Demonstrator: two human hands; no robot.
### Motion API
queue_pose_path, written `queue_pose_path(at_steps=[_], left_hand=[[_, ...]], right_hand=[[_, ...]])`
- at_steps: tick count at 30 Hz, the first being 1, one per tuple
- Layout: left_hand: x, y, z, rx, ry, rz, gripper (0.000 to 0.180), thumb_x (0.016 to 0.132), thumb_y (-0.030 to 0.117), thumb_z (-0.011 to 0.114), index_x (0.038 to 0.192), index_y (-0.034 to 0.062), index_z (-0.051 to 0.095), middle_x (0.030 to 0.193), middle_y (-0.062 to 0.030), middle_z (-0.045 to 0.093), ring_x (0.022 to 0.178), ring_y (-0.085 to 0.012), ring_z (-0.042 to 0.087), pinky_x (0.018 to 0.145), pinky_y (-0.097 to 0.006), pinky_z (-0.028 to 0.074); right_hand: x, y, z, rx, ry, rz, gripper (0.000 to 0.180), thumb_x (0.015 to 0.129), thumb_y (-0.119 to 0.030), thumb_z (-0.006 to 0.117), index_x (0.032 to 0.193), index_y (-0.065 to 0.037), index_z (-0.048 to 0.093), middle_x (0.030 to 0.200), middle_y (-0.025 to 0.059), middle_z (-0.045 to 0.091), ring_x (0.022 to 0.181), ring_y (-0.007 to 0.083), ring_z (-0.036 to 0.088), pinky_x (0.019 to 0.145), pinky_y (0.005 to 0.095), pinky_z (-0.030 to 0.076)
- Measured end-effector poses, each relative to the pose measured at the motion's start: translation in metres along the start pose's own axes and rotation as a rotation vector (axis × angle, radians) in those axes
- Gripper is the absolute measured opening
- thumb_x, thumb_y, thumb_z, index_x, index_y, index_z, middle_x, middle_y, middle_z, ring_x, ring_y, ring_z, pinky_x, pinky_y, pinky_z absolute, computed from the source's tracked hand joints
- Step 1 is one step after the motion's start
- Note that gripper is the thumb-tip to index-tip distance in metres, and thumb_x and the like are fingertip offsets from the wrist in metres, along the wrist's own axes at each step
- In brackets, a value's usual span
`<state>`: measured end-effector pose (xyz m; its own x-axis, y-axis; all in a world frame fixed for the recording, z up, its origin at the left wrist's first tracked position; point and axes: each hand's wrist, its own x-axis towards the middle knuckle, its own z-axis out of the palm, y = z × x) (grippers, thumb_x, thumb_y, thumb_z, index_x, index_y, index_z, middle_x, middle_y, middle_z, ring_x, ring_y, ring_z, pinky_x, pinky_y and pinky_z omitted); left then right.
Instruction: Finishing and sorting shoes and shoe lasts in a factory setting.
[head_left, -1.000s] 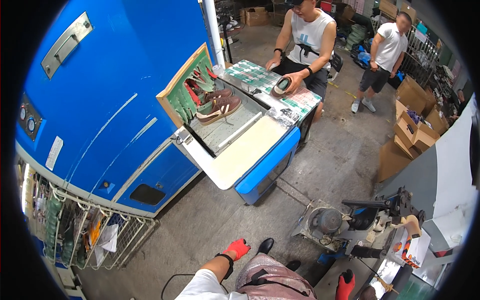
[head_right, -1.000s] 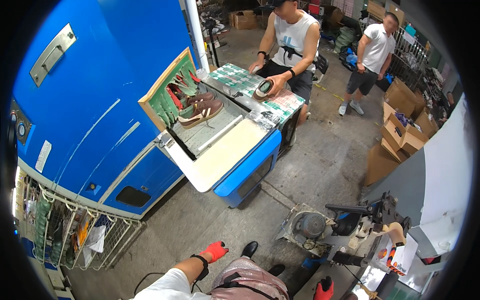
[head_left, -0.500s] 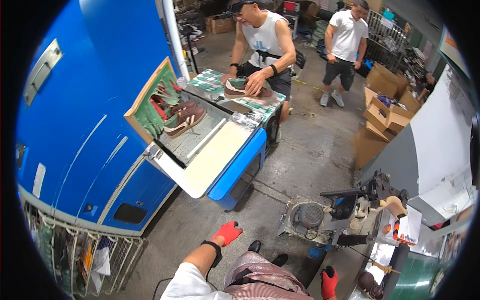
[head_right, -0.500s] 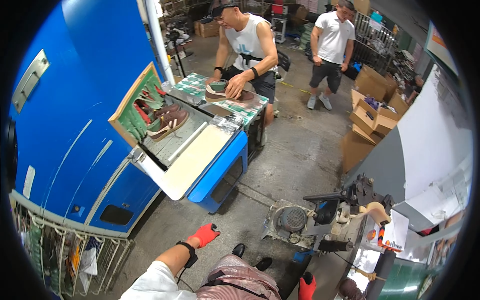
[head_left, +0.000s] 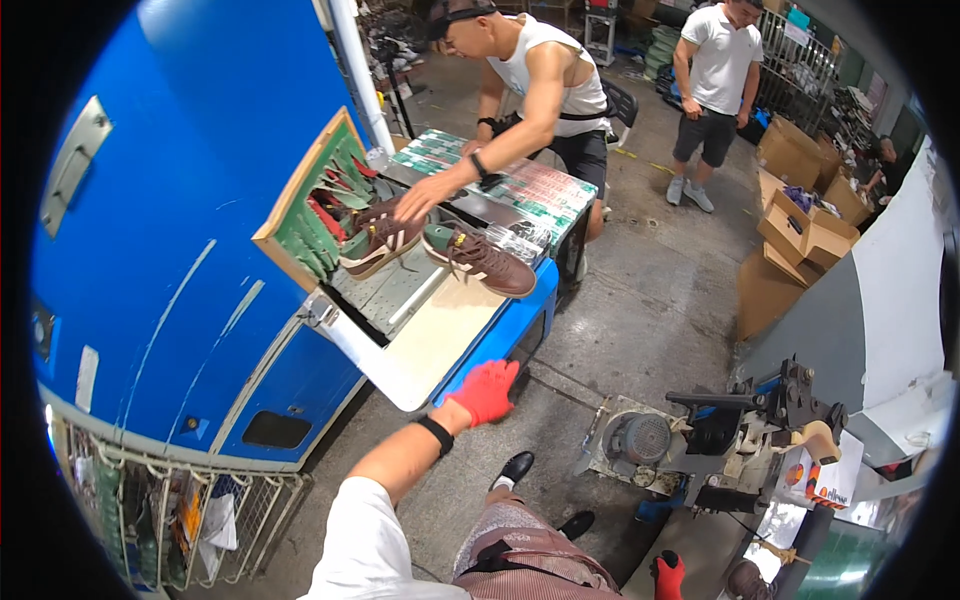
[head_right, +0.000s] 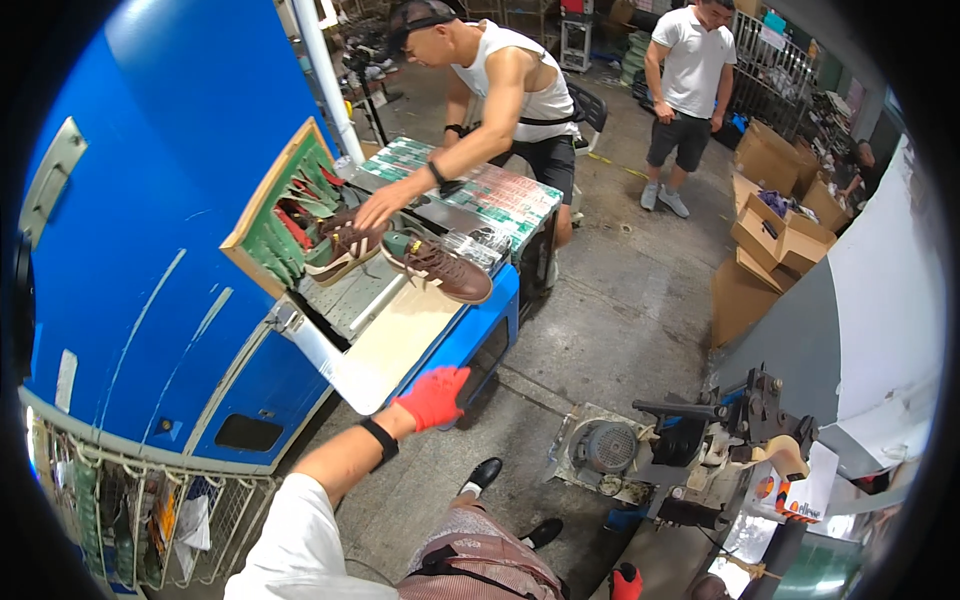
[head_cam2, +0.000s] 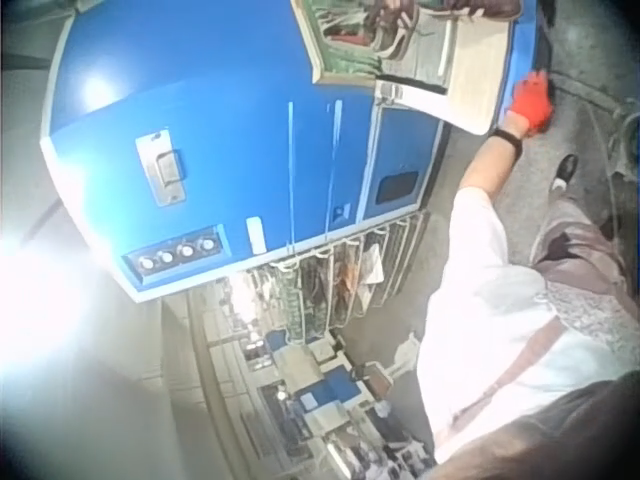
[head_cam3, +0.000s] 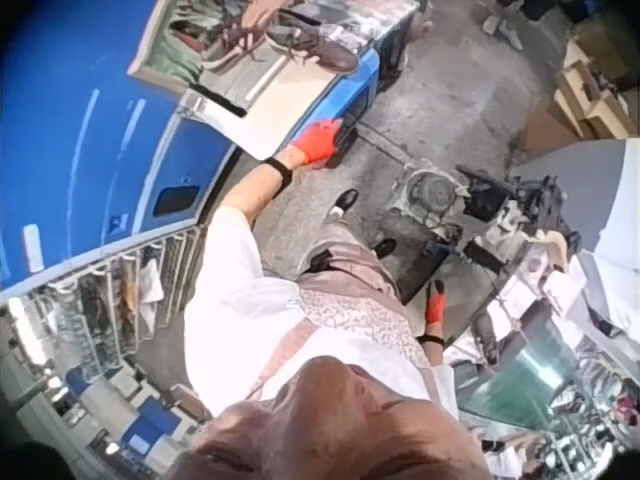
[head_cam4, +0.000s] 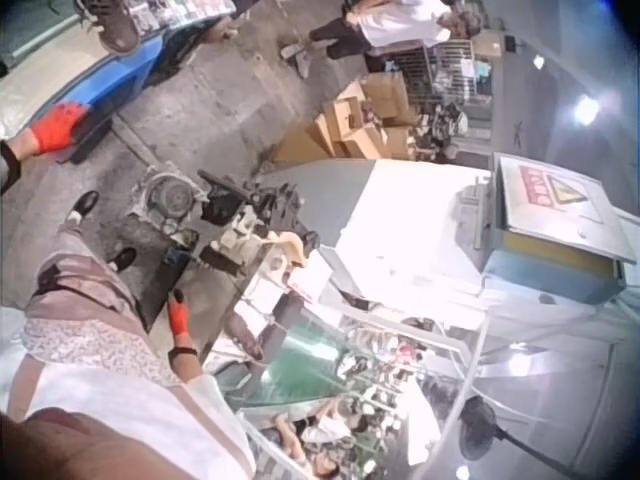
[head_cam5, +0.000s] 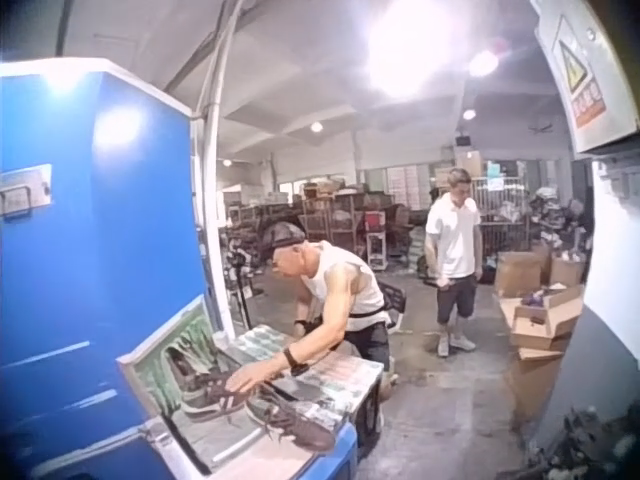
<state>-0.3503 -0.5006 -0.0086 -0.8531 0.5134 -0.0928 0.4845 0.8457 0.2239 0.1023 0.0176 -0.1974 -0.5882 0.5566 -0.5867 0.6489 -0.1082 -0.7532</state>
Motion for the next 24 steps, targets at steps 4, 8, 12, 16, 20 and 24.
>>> queue_pose_path(at_steps=[4,8,12,16,20,24], left_hand=[[0.073,-0.065,-0.044,0.181,0.103,0.135,0.064,0.072,0.021,0.070,0.131,0.0041,0.052,0.115,-0.0174,0.056,0.112,-0.0361,0.054,0.088,-0.047,0.047],[0.130,-0.132,-0.087,0.388,0.324,0.235,0.051,0.082,0.015,0.059,0.132,0.0061,0.053,0.128,-0.0215,0.053,0.125,-0.0423,0.049,0.103,-0.052,0.038],[0.178,-0.188,-0.102,0.622,0.294,0.137,0.051,0.087,0.014,0.052,0.138,0.0073,0.051,0.142,-0.0246,0.047,0.133,-0.0421,0.043,0.110,-0.055,0.033],[0.210,-0.210,-0.104,0.532,-0.013,0.086,0.064,0.075,0.021,0.071,0.135,0.0093,0.050,0.118,-0.0142,0.055,0.112,-0.0314,0.054,0.096,-0.050,0.043],[0.207,-0.195,-0.111,0.656,-0.122,0.082,0.076,0.066,0.033,0.080,0.130,0.0063,0.051,0.118,-0.0133,0.056,0.110,-0.0310,0.055,0.094,-0.049,0.045],[0.166,-0.132,-0.112,0.518,-0.059,0.084,0.065,0.058,0.040,0.085,0.107,0.0077,0.057,0.102,-0.0104,0.060,0.103,-0.0293,0.057,0.085,-0.043,0.047]], right_hand=[[-0.048,-0.018,0.015,-0.003,0.072,0.125,0.034,0.085,-0.004,0.067,0.119,0.000,0.059,0.086,0.0125,0.069,0.065,0.0237,0.068,0.054,0.0339,0.054],[-0.115,-0.039,0.031,-0.209,-0.027,0.167,0.041,0.096,-0.022,0.065,0.128,0.004,0.058,0.104,0.0085,0.068,0.086,0.0154,0.062,0.075,0.0285,0.050],[-0.147,-0.046,0.049,0.036,0.161,0.243,0.036,0.086,-0.005,0.066,0.121,0.001,0.059,0.090,0.0145,0.070,0.067,0.0243,0.069,0.056,0.0345,0.055],[-0.187,-0.053,0.050,0.045,0.215,0.324,0.036,0.087,-0.006,0.067,0.122,0.001,0.058,0.091,0.0139,0.070,0.069,0.0237,0.069,0.059,0.0338,0.055],[-0.211,-0.046,0.050,0.127,0.131,0.284,0.053,0.089,-0.031,0.075,0.126,0.003,0.058,0.097,0.0069,0.068,0.083,0.0156,0.063,0.072,0.0302,0.051],[-0.187,-0.029,0.058,0.061,0.284,0.286,0.030,0.085,-0.010,0.070,0.113,0.000,0.066,0.079,0.0050,0.069,0.065,0.0136,0.063,0.059,0.0289,0.051]])
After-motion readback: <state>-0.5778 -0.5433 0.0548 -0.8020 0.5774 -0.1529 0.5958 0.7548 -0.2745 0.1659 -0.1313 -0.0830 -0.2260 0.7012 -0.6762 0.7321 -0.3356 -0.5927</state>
